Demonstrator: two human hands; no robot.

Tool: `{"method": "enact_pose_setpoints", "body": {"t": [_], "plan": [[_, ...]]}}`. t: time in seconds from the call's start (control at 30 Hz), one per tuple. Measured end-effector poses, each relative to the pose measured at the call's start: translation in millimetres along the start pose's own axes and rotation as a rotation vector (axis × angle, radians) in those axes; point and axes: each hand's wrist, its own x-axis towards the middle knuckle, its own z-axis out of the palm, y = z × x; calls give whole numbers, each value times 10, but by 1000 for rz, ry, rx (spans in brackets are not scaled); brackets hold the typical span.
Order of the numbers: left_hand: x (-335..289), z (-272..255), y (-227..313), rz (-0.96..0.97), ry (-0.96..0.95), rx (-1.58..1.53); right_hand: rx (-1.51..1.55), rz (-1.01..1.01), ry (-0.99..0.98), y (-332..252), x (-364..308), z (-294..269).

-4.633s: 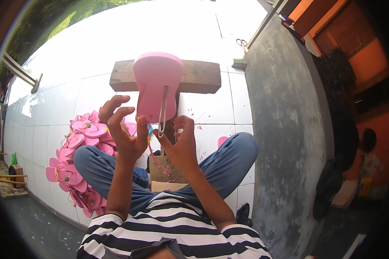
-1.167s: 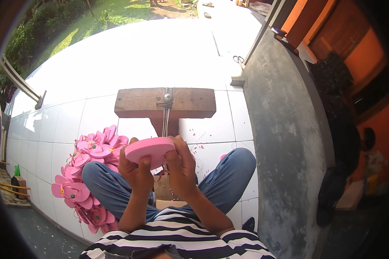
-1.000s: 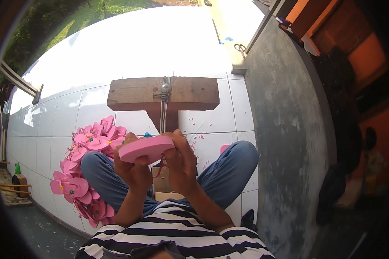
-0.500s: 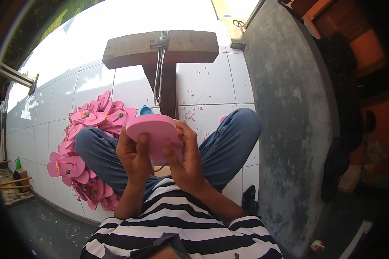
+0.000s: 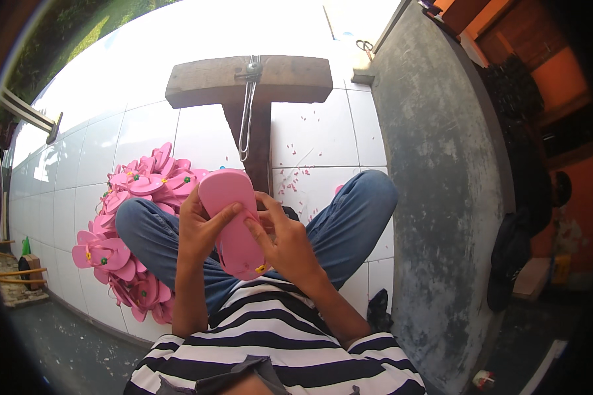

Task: The person attaches straps to pink flip-flop soles using a wooden jig and a metal hook tool.

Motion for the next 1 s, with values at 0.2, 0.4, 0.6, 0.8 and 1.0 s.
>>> {"method": "enact_pose_setpoints", "body": {"t": [0.2, 0.4, 0.6, 0.8, 1.0], "plan": [[119, -124, -114, 21, 237, -195, 150, 159, -166, 564, -40, -109], [-25, -641, -255, -278, -67, 36, 289, 195, 74, 636, -335, -611], [-343, -894, -480, -366, 141, -137, 781, -68, 691, 1374, -358, -1958], [-738, -719, -1263, -656, 213, -582, -178, 464, 801, 3375, -491, -1642], [-822, -382, -1562, -794, 75, -642, -123, 809, 425, 3794, -1074, -811]]}}
